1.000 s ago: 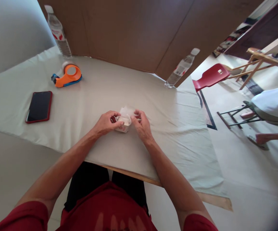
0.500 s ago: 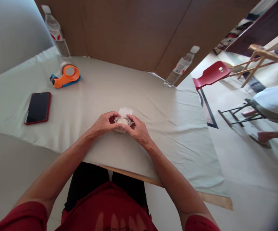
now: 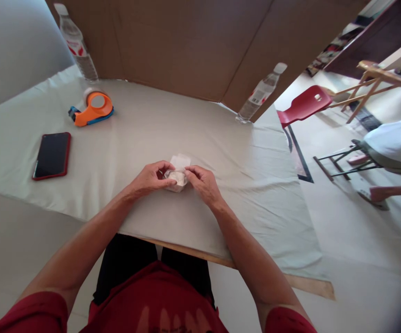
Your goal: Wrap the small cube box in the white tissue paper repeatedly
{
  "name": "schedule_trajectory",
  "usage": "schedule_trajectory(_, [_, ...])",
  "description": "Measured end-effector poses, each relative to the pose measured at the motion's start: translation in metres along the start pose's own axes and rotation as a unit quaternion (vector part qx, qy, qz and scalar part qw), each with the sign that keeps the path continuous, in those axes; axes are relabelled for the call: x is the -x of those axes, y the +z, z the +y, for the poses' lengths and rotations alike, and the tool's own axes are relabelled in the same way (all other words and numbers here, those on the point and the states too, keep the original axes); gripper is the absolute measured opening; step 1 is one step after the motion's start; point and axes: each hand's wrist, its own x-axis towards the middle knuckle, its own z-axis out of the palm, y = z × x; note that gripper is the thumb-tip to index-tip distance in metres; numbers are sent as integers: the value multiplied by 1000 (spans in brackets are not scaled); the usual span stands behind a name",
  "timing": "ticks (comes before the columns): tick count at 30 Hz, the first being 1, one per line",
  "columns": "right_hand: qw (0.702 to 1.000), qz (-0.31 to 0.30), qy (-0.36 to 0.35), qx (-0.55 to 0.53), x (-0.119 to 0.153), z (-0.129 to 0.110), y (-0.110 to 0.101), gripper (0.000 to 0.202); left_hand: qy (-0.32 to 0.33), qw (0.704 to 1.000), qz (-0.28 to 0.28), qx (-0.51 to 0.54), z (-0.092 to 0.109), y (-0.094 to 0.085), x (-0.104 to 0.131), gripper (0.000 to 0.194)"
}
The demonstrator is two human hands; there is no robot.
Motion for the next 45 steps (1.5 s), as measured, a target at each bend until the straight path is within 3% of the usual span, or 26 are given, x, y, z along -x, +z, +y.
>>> schedule_trajectory(7, [1000,1,9,28,-6,-5,2,26,39,999,-16,-14,-4,-1,2,44])
schedule_trajectory(16, [992,-64,-27,109,-15,-11,2,24,112,994,-19,7,-12,1,-1,35])
schedule_trajectory(25, [981,-86,-23,171,-25,-16,1,18,21,997,-45,56,-7,3,0,40])
schedule_trajectory(29, [994,-26,-16,104,-29,-9,-10,21,5,996,-48,69,-4,3,-1,43])
schedule_trajectory(32, [995,26,43,87,-37,1,-22,21,-3,997,-47,59,-3,3,-2,44])
schedule_trajectory(35, [989,-4,116,88,-46,8,-25,15,-9,997,-45,58,-3,2,-2,44])
schedule_trajectory(39, [985,-41,161,55,-58,9,-12,15,-10,997,-46,63,-4,2,-3,44])
schedule_trajectory(42, [986,-46,155,40,-63,8,-2,23,-10,996,-47,75,-6,3,-3,44])
schedule_trajectory(45, [995,-43,88,-3,-59,5,1,24,-11,995,-50,90,-7,3,-4,45])
